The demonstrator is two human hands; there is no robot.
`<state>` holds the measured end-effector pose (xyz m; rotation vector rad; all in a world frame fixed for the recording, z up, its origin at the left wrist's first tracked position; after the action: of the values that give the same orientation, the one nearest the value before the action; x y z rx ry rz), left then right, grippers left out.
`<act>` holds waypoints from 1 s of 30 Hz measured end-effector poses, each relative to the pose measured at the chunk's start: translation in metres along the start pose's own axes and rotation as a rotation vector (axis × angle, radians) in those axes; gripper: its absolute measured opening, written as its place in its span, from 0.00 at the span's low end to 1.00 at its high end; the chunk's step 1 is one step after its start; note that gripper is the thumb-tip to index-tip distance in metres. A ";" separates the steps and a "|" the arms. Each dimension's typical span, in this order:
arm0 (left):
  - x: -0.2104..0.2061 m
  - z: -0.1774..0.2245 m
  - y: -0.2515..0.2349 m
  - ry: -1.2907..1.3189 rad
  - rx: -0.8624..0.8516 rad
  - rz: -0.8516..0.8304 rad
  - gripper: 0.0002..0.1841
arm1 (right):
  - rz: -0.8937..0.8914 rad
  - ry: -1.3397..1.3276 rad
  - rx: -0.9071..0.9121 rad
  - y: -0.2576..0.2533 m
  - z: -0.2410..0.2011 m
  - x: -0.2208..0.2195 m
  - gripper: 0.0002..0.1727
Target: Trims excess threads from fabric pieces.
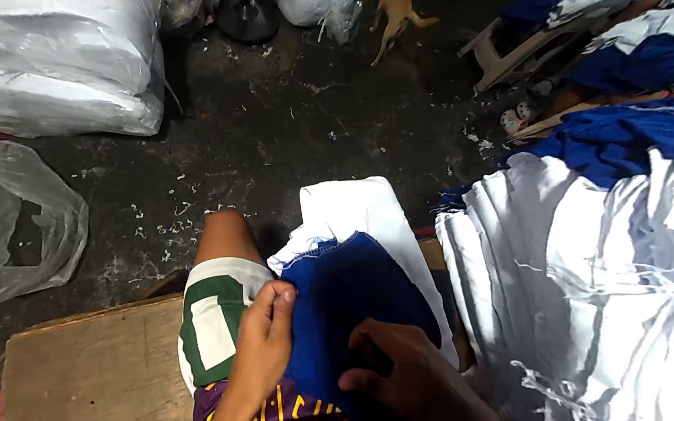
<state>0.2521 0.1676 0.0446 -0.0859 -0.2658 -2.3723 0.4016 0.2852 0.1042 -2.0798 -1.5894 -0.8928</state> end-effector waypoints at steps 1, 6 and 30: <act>0.005 0.002 -0.004 -0.020 -0.012 -0.012 0.11 | 0.010 0.029 0.002 0.001 -0.001 -0.005 0.24; 0.028 0.020 -0.022 -0.151 -0.071 0.003 0.11 | 0.079 0.132 0.048 -0.004 -0.003 -0.007 0.07; 0.004 0.047 -0.032 -0.347 -0.234 -0.278 0.18 | 0.129 -0.266 -0.172 -0.011 -0.014 0.010 0.07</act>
<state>0.2261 0.1977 0.0856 -0.6101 -0.1704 -2.6493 0.3892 0.2864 0.1200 -2.4796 -1.5267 -0.7570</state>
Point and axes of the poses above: each hand's wrist, its own y-axis away from the middle knuckle, its own x-axis out of the back of the hand, z = x × y, the point moved 6 cm from there along -y, towards the middle knuckle, and after that the axes turned 2 degrees about -z, right-handed, at the moved point
